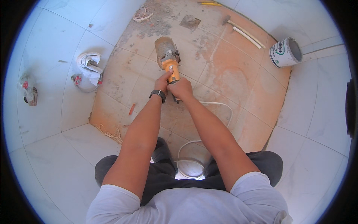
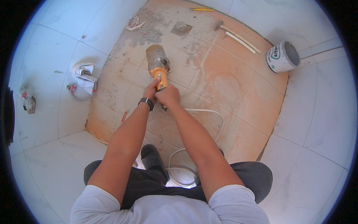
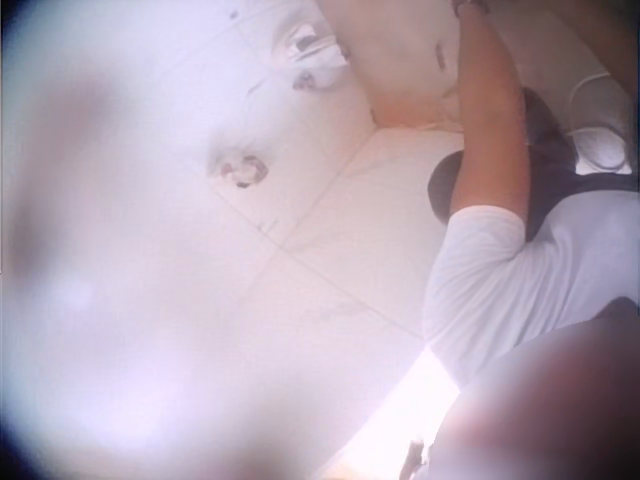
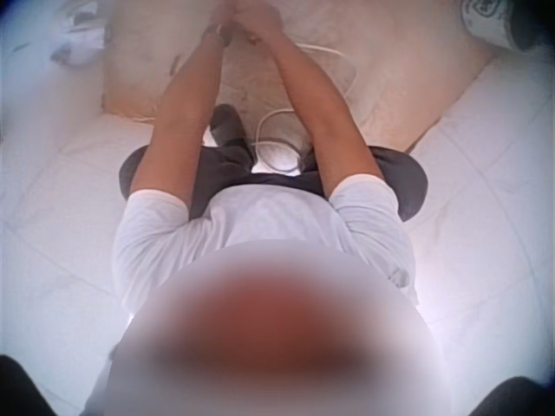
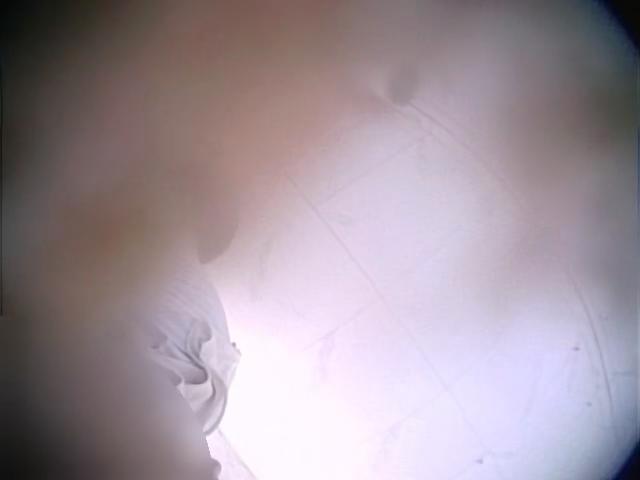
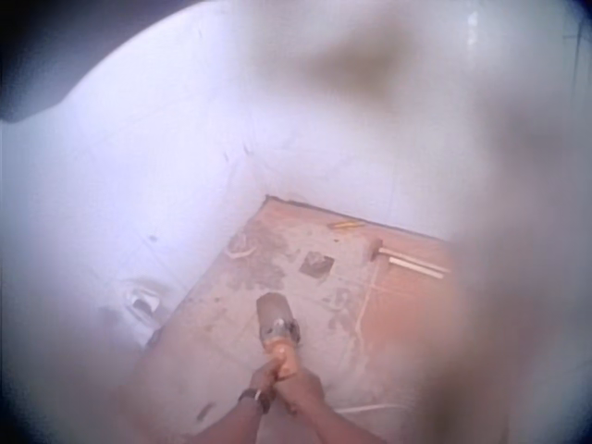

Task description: The person uses an angle grinder to cut a terracotta pipe embedded in the tiled floor. After cutting, they use a hammer and chisel to break away the surrounding tile and remove debris from the opening.

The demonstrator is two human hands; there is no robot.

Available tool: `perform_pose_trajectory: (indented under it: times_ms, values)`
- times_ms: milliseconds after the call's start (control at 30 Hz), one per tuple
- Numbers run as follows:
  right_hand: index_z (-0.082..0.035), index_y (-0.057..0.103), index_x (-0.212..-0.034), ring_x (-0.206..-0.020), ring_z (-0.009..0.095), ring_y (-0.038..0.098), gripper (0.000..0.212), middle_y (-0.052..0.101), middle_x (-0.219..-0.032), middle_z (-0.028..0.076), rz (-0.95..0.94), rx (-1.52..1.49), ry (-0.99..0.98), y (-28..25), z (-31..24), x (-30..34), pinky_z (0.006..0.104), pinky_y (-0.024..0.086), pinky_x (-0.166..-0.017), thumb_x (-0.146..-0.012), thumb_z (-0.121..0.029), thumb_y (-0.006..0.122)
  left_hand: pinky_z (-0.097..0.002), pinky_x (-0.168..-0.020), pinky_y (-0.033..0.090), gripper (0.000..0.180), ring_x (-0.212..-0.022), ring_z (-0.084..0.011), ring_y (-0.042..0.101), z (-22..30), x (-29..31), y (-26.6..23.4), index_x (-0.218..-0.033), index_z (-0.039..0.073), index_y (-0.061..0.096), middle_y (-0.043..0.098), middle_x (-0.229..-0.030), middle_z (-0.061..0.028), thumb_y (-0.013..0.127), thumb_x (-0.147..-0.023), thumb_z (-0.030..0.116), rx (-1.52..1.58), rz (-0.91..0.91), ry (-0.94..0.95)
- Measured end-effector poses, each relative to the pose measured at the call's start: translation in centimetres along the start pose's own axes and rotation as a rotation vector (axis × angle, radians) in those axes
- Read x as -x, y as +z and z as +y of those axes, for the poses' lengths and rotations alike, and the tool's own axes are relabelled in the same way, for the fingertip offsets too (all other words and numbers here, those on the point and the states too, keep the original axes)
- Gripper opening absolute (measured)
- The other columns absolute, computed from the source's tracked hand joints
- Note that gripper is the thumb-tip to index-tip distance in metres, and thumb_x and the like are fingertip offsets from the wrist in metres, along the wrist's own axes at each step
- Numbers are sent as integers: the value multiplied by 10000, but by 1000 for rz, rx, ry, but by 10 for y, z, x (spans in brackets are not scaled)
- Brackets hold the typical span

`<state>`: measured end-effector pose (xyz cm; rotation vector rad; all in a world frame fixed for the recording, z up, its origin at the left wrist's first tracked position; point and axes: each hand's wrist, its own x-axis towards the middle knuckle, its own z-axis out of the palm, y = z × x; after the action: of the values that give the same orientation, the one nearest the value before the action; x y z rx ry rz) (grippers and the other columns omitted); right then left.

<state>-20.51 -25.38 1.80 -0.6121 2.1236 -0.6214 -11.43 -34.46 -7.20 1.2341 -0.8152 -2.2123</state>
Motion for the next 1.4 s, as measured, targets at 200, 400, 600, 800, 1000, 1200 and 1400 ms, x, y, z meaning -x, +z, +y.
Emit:
perform_pose_trajectory:
  times_ms: [200, 400, 600, 800, 1000, 1200, 1400]
  values:
    - [14, 737, -1010, -960, 347, 761, 516, 765, -1026, 216, -30, 7, 16, 2, 1, -3, 431, 606, -813, -654, -347, 831, -363, -869, 552, 491, -964, -212, 707, 0, 1, -1, -1266, 32, 637, 728, -1105, -92, 728, -968, 412, 10, 0, -13]
    - [29, 746, -992, -965, 351, 759, 526, 763, -1017, 231, -16, 23, 5, 3, 0, -5, 428, 605, -815, -647, -359, 824, -360, -852, 555, 484, -943, -213, 713, -1, -6, -4, -1252, 18, 639, 730, -1080, -94, 733, -966, 398, -3, 22, -16]
    - [38, 742, -985, -951, 351, 761, 524, 761, -997, 240, 2, 44, 11, 5, 0, -6, 427, 604, -810, -645, -352, 824, -361, -842, 558, 487, -929, -219, 716, -5, -9, -7, -1241, 3, 644, 729, -1076, -108, 741, -959, 387, 7, 4, -15]
    - [40, 743, -989, -969, 353, 759, 539, 762, -1009, 241, 2, 37, 0, 5, 1, -6, 422, 603, -817, -645, -365, 828, -357, -852, 554, 502, -937, -219, 715, -4, -9, -6, -1250, -8, 645, 728, -1083, -110, 732, -962, 393, -30, 27, -6]
    - [96, 737, -935, -898, 367, 763, 586, 755, -945, 273, 50, 18, -42, 7, 2, -6, 413, 599, -773, -622, -391, 832, -329, -840, 540, 539, -934, -190, 690, -1, -4, -2, -1190, -60, 686, 723, -1076, -112, 805, -893, 374, 14, 28, 0]
    - [41, 745, -989, -943, 359, 763, 536, 764, -992, 237, 10, 32, 0, 7, -1, -7, 424, 605, -809, -657, -373, 817, -369, -861, 552, 506, -943, -222, 714, -3, -11, -7, -1243, 0, 653, 731, -1085, -112, 738, -953, 407, -26, 25, -13]
    - [42, 746, -988, -939, 352, 764, 534, 766, -991, 234, 4, 53, 9, 5, -4, -6, 423, 607, -806, -657, -370, 818, -368, -876, 552, 504, -960, -226, 714, -8, -20, -10, -1248, 0, 650, 730, -1096, -118, 740, -951, 397, -13, 25, -4]
